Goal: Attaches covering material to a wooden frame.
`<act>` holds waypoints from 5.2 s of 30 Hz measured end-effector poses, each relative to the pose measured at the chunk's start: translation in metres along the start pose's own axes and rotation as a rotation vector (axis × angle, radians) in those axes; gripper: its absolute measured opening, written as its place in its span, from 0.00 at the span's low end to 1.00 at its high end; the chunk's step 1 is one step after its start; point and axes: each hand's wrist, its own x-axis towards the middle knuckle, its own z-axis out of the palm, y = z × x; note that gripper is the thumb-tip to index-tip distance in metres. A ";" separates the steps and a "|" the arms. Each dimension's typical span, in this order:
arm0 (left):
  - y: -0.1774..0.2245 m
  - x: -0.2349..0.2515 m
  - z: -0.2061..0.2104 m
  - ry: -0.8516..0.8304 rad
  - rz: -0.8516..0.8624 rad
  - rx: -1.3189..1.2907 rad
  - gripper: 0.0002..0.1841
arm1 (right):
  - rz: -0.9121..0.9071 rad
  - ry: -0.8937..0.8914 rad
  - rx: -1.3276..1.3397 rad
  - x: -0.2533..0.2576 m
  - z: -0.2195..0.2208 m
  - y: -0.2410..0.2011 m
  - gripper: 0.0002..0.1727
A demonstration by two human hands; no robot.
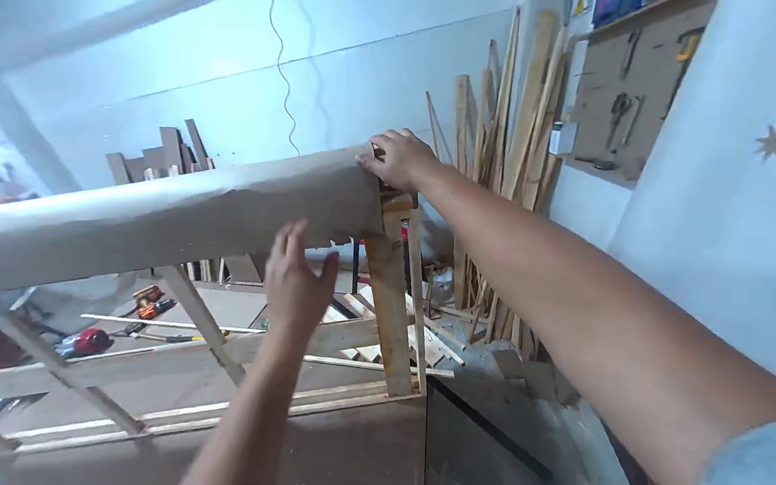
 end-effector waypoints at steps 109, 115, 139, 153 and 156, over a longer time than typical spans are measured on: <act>-0.018 0.049 0.165 0.257 -0.107 -1.432 0.05 | -0.132 -0.165 -0.063 -0.046 0.026 -0.010 0.24; 0.010 0.032 0.148 0.310 -0.432 -1.277 0.07 | -0.067 -0.130 0.057 -0.053 0.027 -0.014 0.18; 0.002 0.040 0.173 0.589 -0.181 -1.345 0.06 | -0.063 -0.031 -0.147 -0.091 0.030 -0.022 0.19; 0.012 0.045 0.181 0.672 -0.185 -1.445 0.07 | -0.162 0.066 0.158 -0.085 0.052 -0.009 0.17; 0.026 0.040 0.172 0.667 -0.362 -1.351 0.09 | -0.294 0.060 0.284 -0.079 0.054 0.000 0.18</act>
